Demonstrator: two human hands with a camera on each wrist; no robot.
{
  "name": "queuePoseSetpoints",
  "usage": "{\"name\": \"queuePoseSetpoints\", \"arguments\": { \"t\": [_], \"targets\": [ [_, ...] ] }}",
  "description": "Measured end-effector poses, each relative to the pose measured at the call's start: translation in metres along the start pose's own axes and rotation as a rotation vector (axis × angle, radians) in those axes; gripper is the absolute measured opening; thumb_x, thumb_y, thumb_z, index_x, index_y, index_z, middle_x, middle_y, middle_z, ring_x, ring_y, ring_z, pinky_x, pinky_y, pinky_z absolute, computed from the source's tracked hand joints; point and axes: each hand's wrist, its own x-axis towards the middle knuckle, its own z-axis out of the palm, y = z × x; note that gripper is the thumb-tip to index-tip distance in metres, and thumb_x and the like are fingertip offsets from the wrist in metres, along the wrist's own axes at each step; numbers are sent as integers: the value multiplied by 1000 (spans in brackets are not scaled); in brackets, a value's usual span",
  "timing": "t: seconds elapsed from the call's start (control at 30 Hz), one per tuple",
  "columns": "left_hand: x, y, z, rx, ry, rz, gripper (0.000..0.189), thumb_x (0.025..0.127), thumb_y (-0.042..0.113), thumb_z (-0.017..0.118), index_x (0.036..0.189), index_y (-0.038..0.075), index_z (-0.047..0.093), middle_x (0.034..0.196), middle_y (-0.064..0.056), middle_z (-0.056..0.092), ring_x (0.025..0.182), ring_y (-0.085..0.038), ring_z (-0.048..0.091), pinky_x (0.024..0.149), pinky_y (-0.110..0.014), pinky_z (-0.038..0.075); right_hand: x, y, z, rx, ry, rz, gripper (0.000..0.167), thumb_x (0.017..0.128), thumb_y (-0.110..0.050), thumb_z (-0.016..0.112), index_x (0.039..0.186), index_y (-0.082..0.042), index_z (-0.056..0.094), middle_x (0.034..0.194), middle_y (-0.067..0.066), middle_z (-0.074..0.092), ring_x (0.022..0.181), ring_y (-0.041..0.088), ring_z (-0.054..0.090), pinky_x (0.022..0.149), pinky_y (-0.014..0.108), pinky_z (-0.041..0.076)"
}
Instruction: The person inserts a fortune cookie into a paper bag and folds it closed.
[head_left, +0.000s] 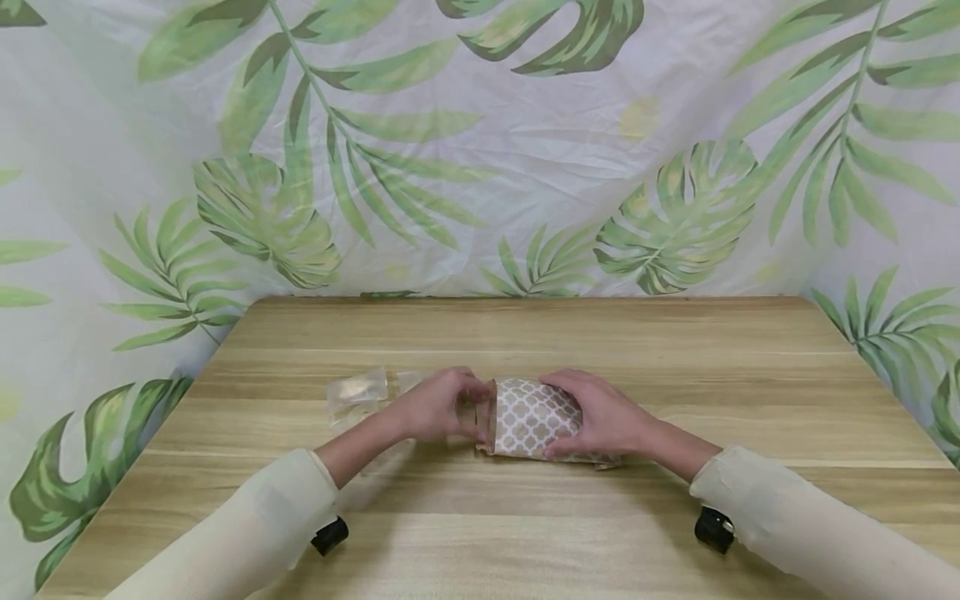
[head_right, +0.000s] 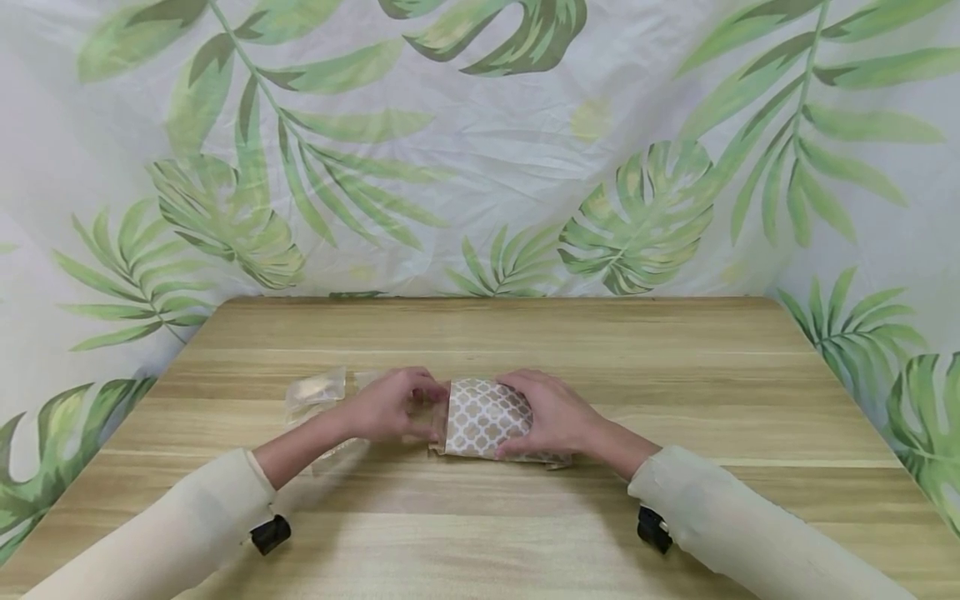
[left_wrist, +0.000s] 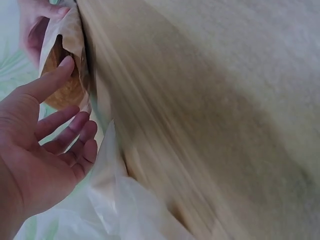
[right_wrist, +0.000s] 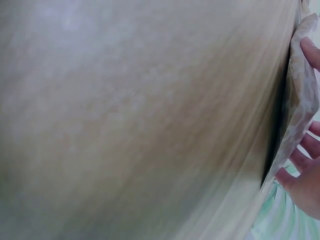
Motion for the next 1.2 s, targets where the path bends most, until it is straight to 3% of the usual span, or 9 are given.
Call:
{"name": "queuePoseSetpoints", "arguments": {
  "t": [0.17, 0.27, 0.37, 0.8, 0.97, 1.2],
  "targets": [
    [-3, -4, -8, 4, 55, 70, 46, 81, 17, 90, 119, -4, 73, 106, -10, 72, 94, -24, 65, 85, -35, 55, 0, -1, -2, 7, -7, 5, 98, 69, -45, 95, 146, -1, 54, 144, 17, 58, 134, 38, 54, 112, 56, 42],
    [-6, -7, -13, -2, 64, 135, 40, 84, 14, 87, 118, -3, 73, 109, -11, 72, 99, -28, 66, 86, -41, 56, 0, -1, -2, 9, -8, 4, 98, 69, -45, 95, 146, -1, 54, 144, 17, 59, 133, 37, 54, 112, 56, 43],
    [-9, -10, -17, -8, 67, 159, 38, 86, 13, 85, 119, -3, 73, 113, -13, 71, 102, -31, 66, 86, -45, 56, 1, -1, -2, 10, -7, 3, 97, 69, -44, 95, 146, -2, 54, 144, 16, 59, 133, 37, 55, 112, 55, 43],
    [-22, -24, -32, -21, 129, 64, 35, 88, 9, 83, 119, -5, 72, 116, -16, 70, 105, -32, 63, 85, -48, 54, 0, -1, -2, 21, -6, 2, 97, 69, -42, 96, 146, -1, 54, 144, 17, 59, 134, 37, 54, 112, 56, 42],
    [-27, -35, -40, 0, 164, 66, 33, 88, 8, 82, 117, -6, 72, 114, -17, 69, 104, -34, 63, 84, -49, 54, 0, -1, -1, 24, -2, 1, 97, 68, -42, 96, 146, -1, 55, 144, 17, 59, 134, 38, 54, 113, 56, 42],
    [-34, -42, -45, 94, 148, 68, 40, 84, 9, 84, 119, -8, 71, 117, -18, 67, 112, -39, 63, 97, -55, 51, 0, -1, -1, 23, 1, -4, 97, 68, -43, 96, 146, -1, 55, 143, 17, 59, 134, 37, 54, 113, 55, 42]
  ]
}}
